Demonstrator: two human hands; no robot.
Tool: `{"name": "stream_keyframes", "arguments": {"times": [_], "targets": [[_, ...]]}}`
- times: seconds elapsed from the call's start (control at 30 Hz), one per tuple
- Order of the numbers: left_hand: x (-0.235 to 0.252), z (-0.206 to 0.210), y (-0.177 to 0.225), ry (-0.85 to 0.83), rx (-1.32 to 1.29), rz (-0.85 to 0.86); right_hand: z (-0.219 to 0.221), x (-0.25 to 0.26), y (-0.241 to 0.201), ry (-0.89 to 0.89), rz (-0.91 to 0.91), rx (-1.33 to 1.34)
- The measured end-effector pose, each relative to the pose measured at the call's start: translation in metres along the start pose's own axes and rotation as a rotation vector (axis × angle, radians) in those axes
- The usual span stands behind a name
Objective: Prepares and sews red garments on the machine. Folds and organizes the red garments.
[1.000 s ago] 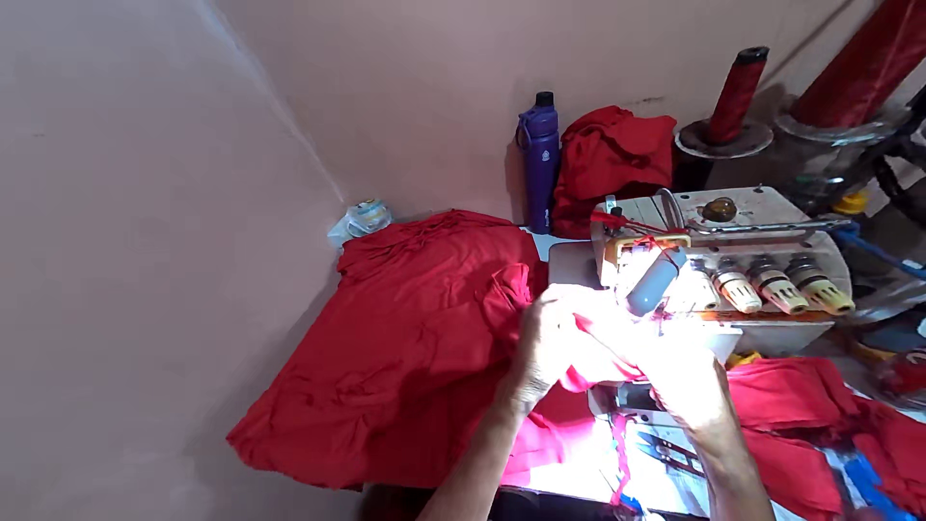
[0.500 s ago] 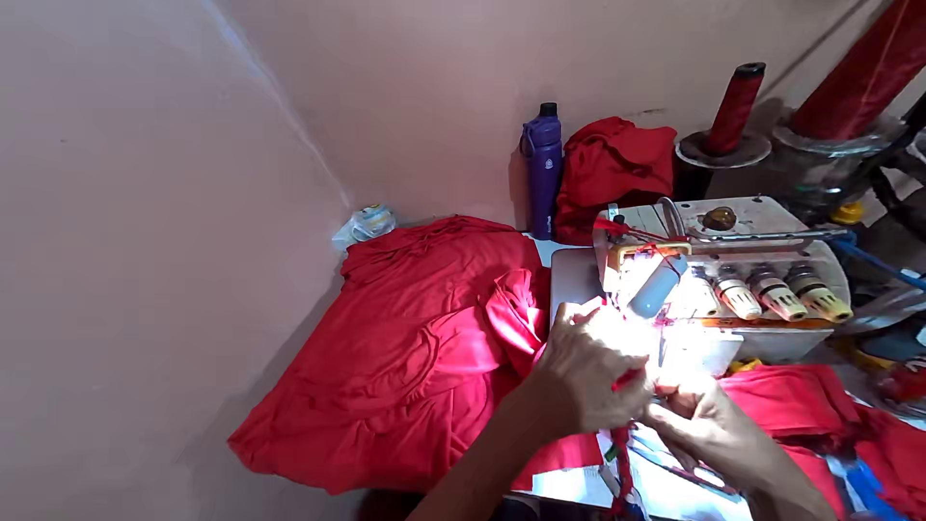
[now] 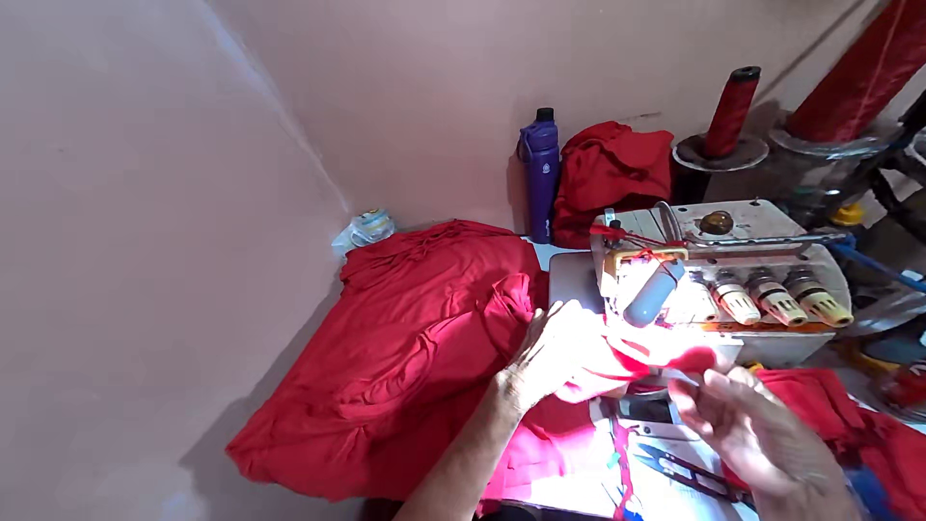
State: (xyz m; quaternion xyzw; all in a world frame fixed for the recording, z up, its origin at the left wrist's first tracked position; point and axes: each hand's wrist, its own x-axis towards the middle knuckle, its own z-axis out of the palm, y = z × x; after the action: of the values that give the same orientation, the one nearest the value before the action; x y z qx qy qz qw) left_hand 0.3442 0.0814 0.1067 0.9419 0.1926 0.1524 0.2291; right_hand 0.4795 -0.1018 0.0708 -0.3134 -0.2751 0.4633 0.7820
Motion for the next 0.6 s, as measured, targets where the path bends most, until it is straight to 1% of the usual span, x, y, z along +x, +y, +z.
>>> {"name": "stream_keyframes", "arguments": {"times": [0.07, 0.17, 0.23, 0.27, 0.3, 0.37, 0.43, 0.47, 0.53, 0.6], "targets": [[-0.001, 0.003, -0.004, 0.053, 0.003, 0.060, 0.001, 0.013, -0.002, 0.098, -0.021, -0.046], [-0.002, 0.007, -0.005, 0.192, -0.102, 0.192, 0.002, 0.027, -0.003, 0.122, -0.042, -0.140], [-0.001, 0.003, 0.000, 0.210, -0.223, 0.150, 0.002, 0.032, -0.002, 0.090, -0.047, -0.195], [0.000, 0.002, 0.002, 0.232, -0.227, 0.134, 0.002, 0.033, -0.001, 0.080, -0.049, -0.223], [0.000, 0.002, 0.002, 0.260, -0.170, 0.142, 0.003, 0.034, -0.001, 0.084, -0.047, -0.253], [0.001, 0.004, -0.001, 0.333, 0.037, 0.184, 0.005, 0.035, 0.001, 0.092, -0.054, -0.290], [-0.002, 0.001, 0.003, 0.337, 0.232, 0.171, 0.006, 0.035, 0.001, 0.067, -0.081, -0.345], [-0.004, -0.002, 0.006, 0.320, 0.289, 0.151, 0.007, 0.034, 0.001, 0.054, -0.095, -0.377], [-0.010, -0.006, 0.009, 0.281, 0.318, 0.151, 0.013, 0.034, -0.001, 0.029, -0.114, -0.439], [-0.016, -0.007, 0.006, 0.262, 0.199, 0.235, 0.018, 0.035, -0.002, -0.011, -0.129, -0.495]]}}
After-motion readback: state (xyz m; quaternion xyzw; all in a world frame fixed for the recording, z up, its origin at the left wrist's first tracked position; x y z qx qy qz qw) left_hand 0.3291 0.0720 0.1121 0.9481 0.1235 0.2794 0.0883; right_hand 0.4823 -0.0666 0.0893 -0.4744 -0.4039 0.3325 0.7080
